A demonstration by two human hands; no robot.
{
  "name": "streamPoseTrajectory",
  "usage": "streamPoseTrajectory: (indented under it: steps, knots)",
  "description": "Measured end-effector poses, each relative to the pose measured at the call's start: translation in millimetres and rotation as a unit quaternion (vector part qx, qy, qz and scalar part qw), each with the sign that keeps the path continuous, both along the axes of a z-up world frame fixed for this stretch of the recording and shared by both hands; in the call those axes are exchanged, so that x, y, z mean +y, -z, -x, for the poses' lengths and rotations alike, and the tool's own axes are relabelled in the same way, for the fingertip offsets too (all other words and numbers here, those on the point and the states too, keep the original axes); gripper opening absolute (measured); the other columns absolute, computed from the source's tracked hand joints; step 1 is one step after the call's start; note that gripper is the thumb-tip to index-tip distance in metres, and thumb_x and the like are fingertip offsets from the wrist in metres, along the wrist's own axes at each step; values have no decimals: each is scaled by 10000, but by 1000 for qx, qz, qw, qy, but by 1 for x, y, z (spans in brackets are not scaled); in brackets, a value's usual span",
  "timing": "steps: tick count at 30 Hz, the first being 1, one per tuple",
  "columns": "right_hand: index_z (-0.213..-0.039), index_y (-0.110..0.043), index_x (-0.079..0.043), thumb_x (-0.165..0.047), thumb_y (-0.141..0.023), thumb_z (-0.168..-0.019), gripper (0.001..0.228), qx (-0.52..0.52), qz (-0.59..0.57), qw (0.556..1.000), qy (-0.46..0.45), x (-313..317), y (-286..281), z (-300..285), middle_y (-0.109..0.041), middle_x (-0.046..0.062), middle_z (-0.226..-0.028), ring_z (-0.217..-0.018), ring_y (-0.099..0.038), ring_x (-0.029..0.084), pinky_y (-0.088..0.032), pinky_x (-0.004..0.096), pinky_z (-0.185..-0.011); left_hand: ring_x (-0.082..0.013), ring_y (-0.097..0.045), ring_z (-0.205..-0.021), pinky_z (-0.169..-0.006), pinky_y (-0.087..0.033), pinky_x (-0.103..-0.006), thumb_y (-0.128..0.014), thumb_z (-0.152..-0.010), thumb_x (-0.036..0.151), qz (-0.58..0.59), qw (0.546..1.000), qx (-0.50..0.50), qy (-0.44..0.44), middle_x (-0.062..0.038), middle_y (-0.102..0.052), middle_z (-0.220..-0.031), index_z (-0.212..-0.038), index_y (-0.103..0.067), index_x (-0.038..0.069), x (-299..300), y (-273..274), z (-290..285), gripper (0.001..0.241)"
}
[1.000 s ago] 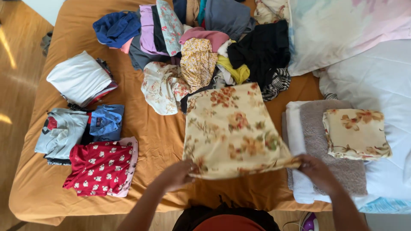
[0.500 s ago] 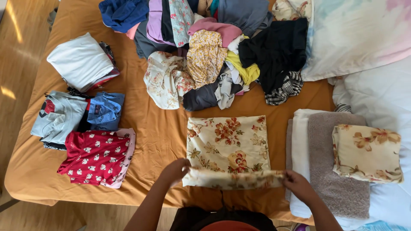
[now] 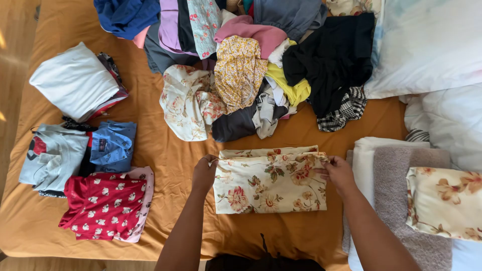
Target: The person folds a floral-patterned cloth and a checkered cloth on a bed. They smooth out the items, fold them into neat rectangles, and place them on a stack of other folded items.
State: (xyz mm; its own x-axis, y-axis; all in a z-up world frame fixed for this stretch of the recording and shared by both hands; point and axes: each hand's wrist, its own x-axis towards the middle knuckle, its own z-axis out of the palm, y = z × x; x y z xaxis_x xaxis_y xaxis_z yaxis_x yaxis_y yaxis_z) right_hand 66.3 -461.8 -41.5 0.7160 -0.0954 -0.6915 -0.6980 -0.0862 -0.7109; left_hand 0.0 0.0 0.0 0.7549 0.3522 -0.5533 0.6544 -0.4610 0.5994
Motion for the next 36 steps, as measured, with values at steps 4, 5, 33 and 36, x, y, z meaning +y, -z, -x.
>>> streamPoseTrajectory:
  steps: [4, 5, 33, 36]
  knots:
    - [-1214, -556, -11, -133, -585, -1042, 213, 2, 35, 999, -7, 3, 43, -11, -555, 133, -1160, -954, -731, 341, -583, 397, -789, -331, -715, -957, -870, -551, -464, -606, -996, 281, 13, 999, 2, -34, -83, -738, -1125, -1144, -740, 246, -6, 25, -13, 203]
    - [-1296, -533, -5, -159, -597, -1047, 300, -7, 74, 997, 5, 6, 52, -11, -580, 171, -1178, -981, -725, 337, -584, 402, -805, -389, -678, -1042, -937, -543, -490, -615, -981, 191, 1, 997, -63, -45, -161, -685, -1132, -1184, -694, 147, -12, 21, -15, 222]
    - [-1480, -396, 90, -279, -719, -879, 775, -192, 434, 862, -177, 63, 9, 73, -485, 340, -1413, -1244, -517, 496, -446, 523, -1041, -324, -663, -1116, -956, -565, -521, -551, -938, 563, -46, 994, 94, -32, -162, -624, -1274, -1374, -465, 66, 9, 55, 85, 666]
    - [-1365, -542, 95, -266, -746, -862, 652, -58, 405, 896, -172, 42, 5, 114, -628, 296, -1253, -1159, -598, 434, -497, 489, -981, -269, -668, -991, -918, -580, -364, -768, -863, 361, 146, 979, 76, -117, -174, -646, -1074, -1247, -520, -31, -15, 91, 143, 602]
